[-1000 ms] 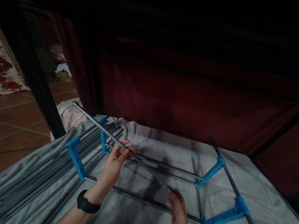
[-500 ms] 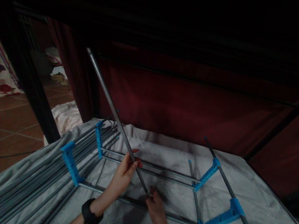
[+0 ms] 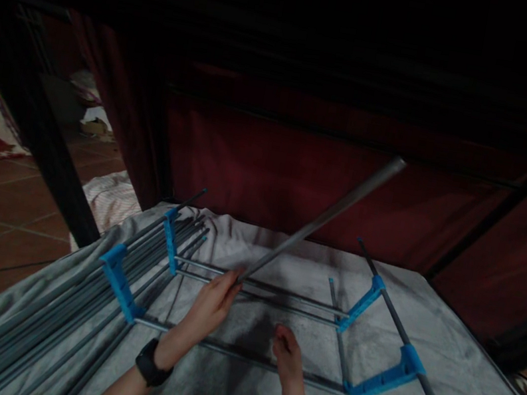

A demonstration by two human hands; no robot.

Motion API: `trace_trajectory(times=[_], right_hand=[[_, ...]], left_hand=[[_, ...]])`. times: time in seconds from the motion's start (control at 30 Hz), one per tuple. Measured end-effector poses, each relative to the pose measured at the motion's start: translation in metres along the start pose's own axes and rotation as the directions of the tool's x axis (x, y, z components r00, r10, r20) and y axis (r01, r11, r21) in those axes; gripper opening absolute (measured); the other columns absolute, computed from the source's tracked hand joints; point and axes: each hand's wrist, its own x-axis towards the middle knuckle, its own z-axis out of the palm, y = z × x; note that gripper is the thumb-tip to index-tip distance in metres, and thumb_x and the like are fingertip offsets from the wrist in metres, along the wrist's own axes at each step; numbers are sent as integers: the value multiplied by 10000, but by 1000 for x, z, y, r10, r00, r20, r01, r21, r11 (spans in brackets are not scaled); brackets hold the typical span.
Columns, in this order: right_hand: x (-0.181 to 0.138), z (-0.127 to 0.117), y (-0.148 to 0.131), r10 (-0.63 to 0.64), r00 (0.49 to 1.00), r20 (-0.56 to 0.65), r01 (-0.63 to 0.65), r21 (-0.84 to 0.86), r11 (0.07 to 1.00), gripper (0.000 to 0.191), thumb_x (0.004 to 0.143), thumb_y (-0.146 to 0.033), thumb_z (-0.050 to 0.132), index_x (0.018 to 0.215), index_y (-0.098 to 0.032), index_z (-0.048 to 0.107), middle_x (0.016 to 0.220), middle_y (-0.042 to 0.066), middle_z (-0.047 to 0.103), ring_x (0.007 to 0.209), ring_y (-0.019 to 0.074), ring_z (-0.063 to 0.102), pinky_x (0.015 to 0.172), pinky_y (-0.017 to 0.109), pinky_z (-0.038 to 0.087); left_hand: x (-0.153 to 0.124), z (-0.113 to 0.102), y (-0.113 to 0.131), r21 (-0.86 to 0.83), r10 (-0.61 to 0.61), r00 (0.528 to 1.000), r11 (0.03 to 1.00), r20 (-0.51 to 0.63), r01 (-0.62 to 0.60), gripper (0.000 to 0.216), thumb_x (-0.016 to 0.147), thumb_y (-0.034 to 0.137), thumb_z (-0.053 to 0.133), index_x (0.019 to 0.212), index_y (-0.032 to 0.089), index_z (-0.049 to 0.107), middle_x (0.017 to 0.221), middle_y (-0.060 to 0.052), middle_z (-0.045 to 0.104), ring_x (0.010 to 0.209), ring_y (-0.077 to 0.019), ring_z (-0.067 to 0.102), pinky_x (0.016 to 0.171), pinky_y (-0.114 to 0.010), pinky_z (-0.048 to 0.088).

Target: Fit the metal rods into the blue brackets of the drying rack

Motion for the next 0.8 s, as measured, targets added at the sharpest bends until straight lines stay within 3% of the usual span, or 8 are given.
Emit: trace_trajectory(times=[0.13,0.4,0.6,0.8], right_hand=[[-1,-4,-12,54,998,-25,-52,79,996,545,366,-527,938,809,-249,783,872,68,774,851,272,690,775,400,559],[-5,-12,-23,87,996,-19,-83,137,987,520,399,-443,955,845,-237,785,954,69,793,930,275,721,851,409,591],[-3,-8,-4,69,992,-102,-50,173,984,502,450,-451,905,888,-254,760,955,42,773,904,254,716,831,396,603],[-1,-17,-3,78,992,-101,-47,277,960,494,479,-428,952,864,-236,710,934,27,754,884,236,723,865,395,626]], left_hand=[[-5,-6,-7,174,40,996,983,77,-54,466,1036,127,419,1397,241,691,1222,-127,791,1151,-295,740,1020,-467,581],[-18,-13,-28,474,9,986,876,169,-90,652,889,-36,421,1406,244,701,1220,-115,767,1198,-299,683,1098,-500,511],[-35,-9,-49,590,-51,968,800,244,-106,661,861,-66,417,1365,234,721,1212,-95,786,1156,-283,692,1087,-474,498],[-51,-7,-75,618,-25,964,772,264,-149,658,805,-81,454,1293,239,758,1154,-107,801,1109,-285,715,1062,-457,501]])
